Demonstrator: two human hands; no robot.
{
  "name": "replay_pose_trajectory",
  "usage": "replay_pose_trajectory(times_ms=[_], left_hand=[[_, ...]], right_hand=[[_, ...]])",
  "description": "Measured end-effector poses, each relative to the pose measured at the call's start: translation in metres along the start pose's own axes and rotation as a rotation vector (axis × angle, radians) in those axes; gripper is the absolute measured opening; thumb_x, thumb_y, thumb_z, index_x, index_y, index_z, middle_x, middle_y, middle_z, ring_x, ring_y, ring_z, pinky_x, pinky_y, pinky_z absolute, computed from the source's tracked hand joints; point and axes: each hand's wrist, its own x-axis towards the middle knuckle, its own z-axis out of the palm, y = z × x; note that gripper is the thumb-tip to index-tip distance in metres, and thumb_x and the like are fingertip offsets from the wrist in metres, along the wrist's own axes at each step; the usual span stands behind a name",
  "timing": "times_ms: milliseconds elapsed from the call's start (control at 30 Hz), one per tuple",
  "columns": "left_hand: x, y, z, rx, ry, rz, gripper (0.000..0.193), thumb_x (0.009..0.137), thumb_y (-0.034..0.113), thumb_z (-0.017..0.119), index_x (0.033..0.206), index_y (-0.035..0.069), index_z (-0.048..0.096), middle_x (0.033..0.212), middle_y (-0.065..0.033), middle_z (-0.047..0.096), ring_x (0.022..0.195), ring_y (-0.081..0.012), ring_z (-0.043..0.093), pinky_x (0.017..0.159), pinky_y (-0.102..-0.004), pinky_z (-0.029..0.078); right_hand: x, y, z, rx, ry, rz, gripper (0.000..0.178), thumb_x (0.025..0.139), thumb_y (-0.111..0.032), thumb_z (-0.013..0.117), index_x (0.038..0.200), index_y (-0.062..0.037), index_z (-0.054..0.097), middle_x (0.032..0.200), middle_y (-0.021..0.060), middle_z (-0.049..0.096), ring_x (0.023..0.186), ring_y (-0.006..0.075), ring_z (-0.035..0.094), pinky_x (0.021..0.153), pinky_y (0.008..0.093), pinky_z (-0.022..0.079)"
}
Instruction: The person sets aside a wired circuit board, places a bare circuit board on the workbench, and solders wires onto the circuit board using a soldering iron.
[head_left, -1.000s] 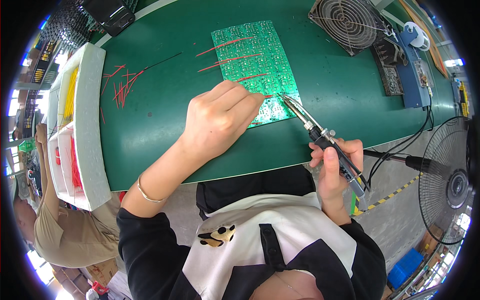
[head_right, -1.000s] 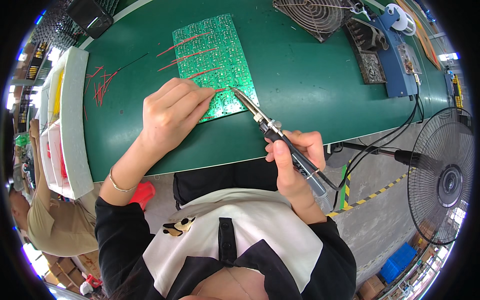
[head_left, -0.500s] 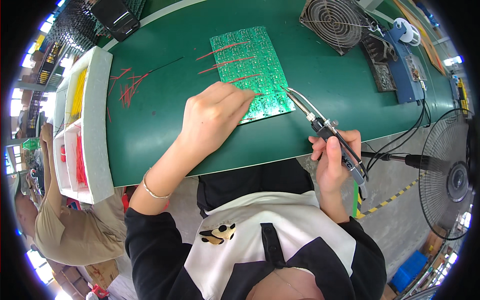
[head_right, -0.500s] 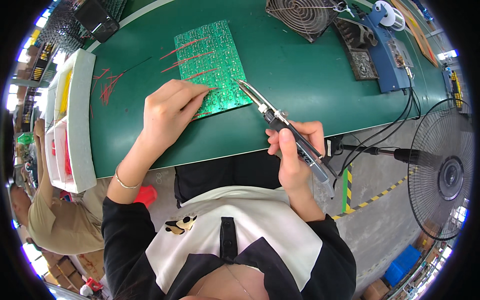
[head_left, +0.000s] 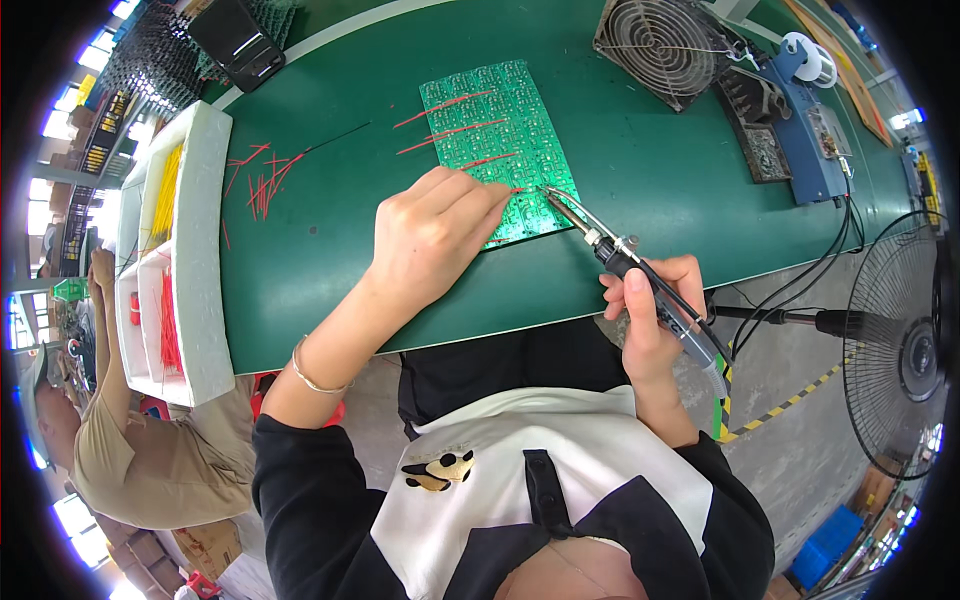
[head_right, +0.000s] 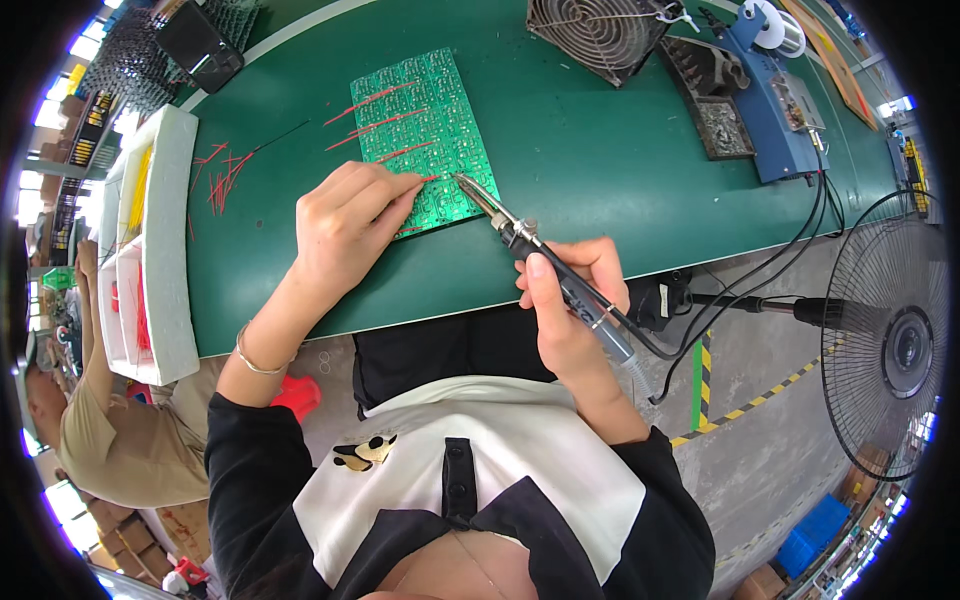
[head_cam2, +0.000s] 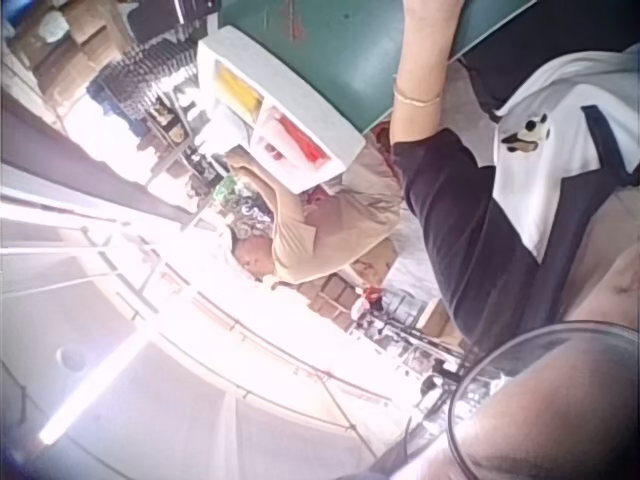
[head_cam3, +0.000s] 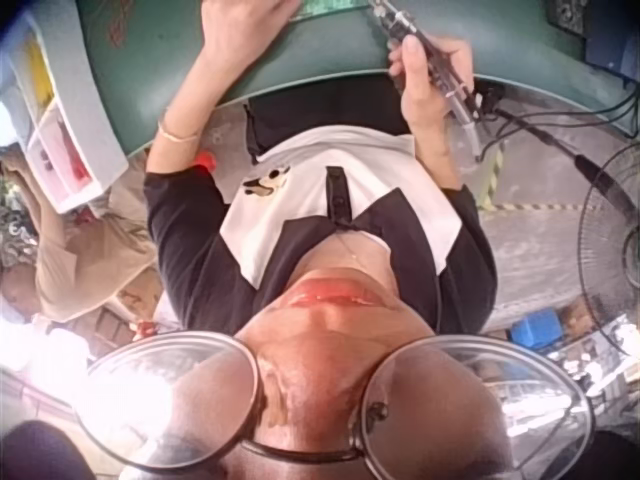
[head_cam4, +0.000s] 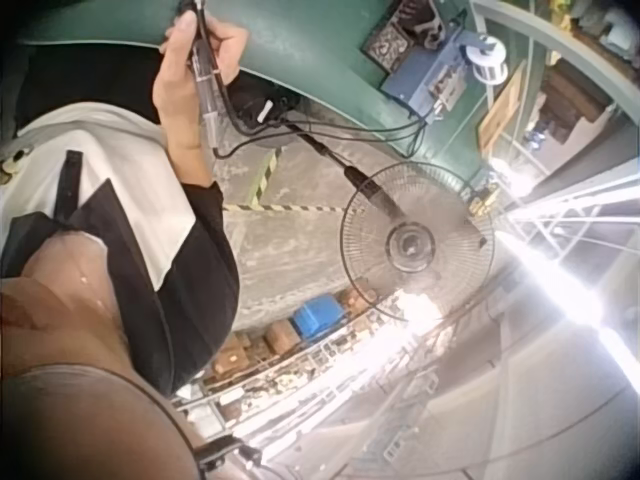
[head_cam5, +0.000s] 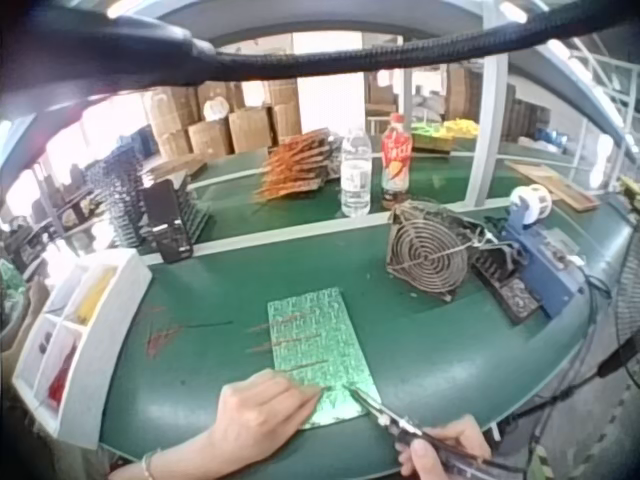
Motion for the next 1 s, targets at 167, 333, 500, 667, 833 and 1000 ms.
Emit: replay_pose_trajectory(times_ms=[167, 333, 500, 667, 833, 1000], left_hand=[[-0.0001, -0.002, 0.0016, -0.02, 0.021, 0.012, 0.013, 0.065, 0.002, 0.073, 0.076, 0.006, 0.066, 0.067, -0.0023, 0.06, 0.06, -0.0157, 0.057, 0.05, -0.0265, 0.045], [0.0012, -0.0005, 0.0001, 0.011, 0.018, 0.034, 0.014, 0.065, 0.002, 0.073, 0.076, 0.006, 0.066, 0.066, -0.0022, 0.059, 0.06, -0.0154, 0.057, 0.05, -0.0262, 0.045], [0.0003, -0.0014, 0.0003, 0.006, 0.008, 0.034, 0.014, 0.065, 0.002, 0.072, 0.077, 0.006, 0.066, 0.066, -0.0025, 0.059, 0.061, -0.0156, 0.058, 0.05, -0.0261, 0.045], [-0.0009, -0.0023, -0.0002, 0.002, 0.005, 0.036, 0.014, 0.065, 0.001, 0.072, 0.077, 0.006, 0.066, 0.067, -0.0029, 0.06, 0.062, -0.0159, 0.059, 0.051, -0.0262, 0.046], [-0.0018, -0.0023, 0.0007, 0.004, -0.007, 0.031, 0.013, 0.066, 0.002, 0.072, 0.077, 0.005, 0.065, 0.067, -0.003, 0.06, 0.061, -0.0161, 0.058, 0.051, -0.0263, 0.046], [-0.0011, -0.0025, -0.0003, 0.003, 0.005, 0.039, 0.013, 0.066, 0.002, 0.072, 0.077, 0.005, 0.066, 0.067, -0.0027, 0.06, 0.061, -0.0158, 0.058, 0.051, -0.0262, 0.046]], right_hand=[[0.0, 0.0014, -0.0011, -0.009, -0.002, -0.021, 0.018, 0.086, -0.009, 0.06, 0.091, 0.0011, 0.046, 0.08, 0.0142, 0.062, 0.063, 0.0094, 0.057, 0.054, 0.0217, 0.048], [0.0, 0.0016, -0.0005, -0.014, -0.004, -0.012, 0.018, 0.086, -0.01, 0.059, 0.092, 0.0013, 0.046, 0.08, 0.0144, 0.062, 0.064, 0.0098, 0.057, 0.054, 0.0218, 0.048], [-0.0002, 0.0008, -0.0005, -0.028, -0.01, -0.006, 0.019, 0.086, -0.01, 0.06, 0.092, 0.0015, 0.046, 0.08, 0.0142, 0.062, 0.064, 0.0101, 0.057, 0.055, 0.0221, 0.048], [-0.0006, -0.0007, -0.0001, -0.033, -0.016, 0.001, 0.02, 0.086, -0.011, 0.06, 0.092, 0.0015, 0.046, 0.08, 0.014, 0.062, 0.064, 0.0099, 0.057, 0.055, 0.0223, 0.048], [-0.0004, -0.0002, 0.0003, -0.033, -0.012, 0.0, 0.019, 0.086, -0.011, 0.06, 0.091, 0.0013, 0.047, 0.079, 0.0138, 0.062, 0.063, 0.0097, 0.057, 0.055, 0.0221, 0.048], [-0.0011, 0.0013, 0.0011, -0.038, -0.005, -0.01, 0.019, 0.085, -0.01, 0.06, 0.091, 0.0014, 0.046, 0.078, 0.0137, 0.062, 0.061, 0.0097, 0.057, 0.054, 0.0219, 0.048]])
